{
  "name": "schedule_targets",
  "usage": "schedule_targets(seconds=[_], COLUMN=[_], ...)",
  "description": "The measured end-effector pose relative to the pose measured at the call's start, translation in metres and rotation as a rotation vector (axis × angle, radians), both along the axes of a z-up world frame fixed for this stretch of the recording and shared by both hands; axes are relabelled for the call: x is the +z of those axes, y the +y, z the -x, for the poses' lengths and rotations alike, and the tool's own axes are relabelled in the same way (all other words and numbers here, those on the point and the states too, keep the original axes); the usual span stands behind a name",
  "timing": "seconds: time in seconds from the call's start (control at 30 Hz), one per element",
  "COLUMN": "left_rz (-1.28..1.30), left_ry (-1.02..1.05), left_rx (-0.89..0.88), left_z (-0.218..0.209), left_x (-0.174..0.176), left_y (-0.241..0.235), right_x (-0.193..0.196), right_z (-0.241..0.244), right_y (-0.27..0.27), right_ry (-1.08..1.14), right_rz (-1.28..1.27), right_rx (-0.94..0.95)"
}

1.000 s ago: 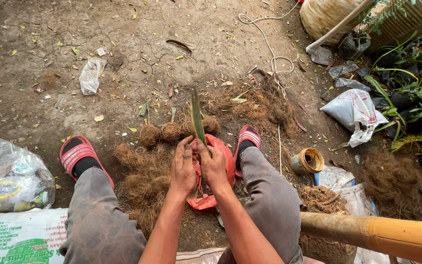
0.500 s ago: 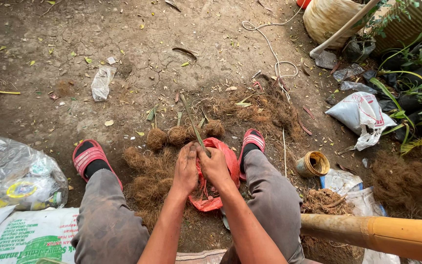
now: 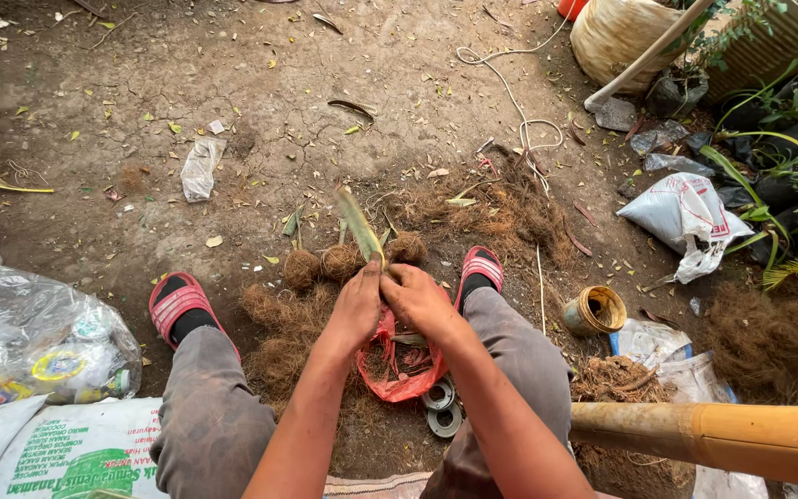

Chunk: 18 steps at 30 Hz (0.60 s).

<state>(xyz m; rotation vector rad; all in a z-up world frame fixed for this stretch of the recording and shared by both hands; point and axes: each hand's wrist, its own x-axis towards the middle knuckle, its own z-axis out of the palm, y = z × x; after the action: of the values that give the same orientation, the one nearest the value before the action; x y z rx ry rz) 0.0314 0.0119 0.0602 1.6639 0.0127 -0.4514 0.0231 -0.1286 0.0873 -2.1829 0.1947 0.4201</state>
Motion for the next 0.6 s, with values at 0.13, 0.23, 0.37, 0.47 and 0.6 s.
schedule_targets(seconds=[0.13, 0.23, 0.37, 0.47, 0.6], left_rz=[-0.299, -0.350, -0.146, -0.090, -0.268], left_ry=[0.034, 0.139, 0.030, -0.008, -0.059], left_rx=[-0.132, -0.225, -0.149, -0.182, -0.204], left_z=[-0.016, -0.029, -0.029, -0.021, 0.002], left_x=[0.007, 0.010, 0.008, 0.004, 0.009], left_y=[0.003, 0.006, 0.004, -0.005, -0.007], right_x=[0.004, -0.007, -0.014, -0.008, -0.002], right_z=[0.000, -0.003, 0.001, 0.012, 0.027], right_y=[0.000, -0.004, 0.002, -0.005, -0.007], right_ry=[-0.112, -0.164, -0.300, -0.199, -0.161], right_rz=[0.169, 0.147, 0.019, -0.054, -0.134], right_rx=[0.092, 0.081, 0.021, -0.010, 0.020])
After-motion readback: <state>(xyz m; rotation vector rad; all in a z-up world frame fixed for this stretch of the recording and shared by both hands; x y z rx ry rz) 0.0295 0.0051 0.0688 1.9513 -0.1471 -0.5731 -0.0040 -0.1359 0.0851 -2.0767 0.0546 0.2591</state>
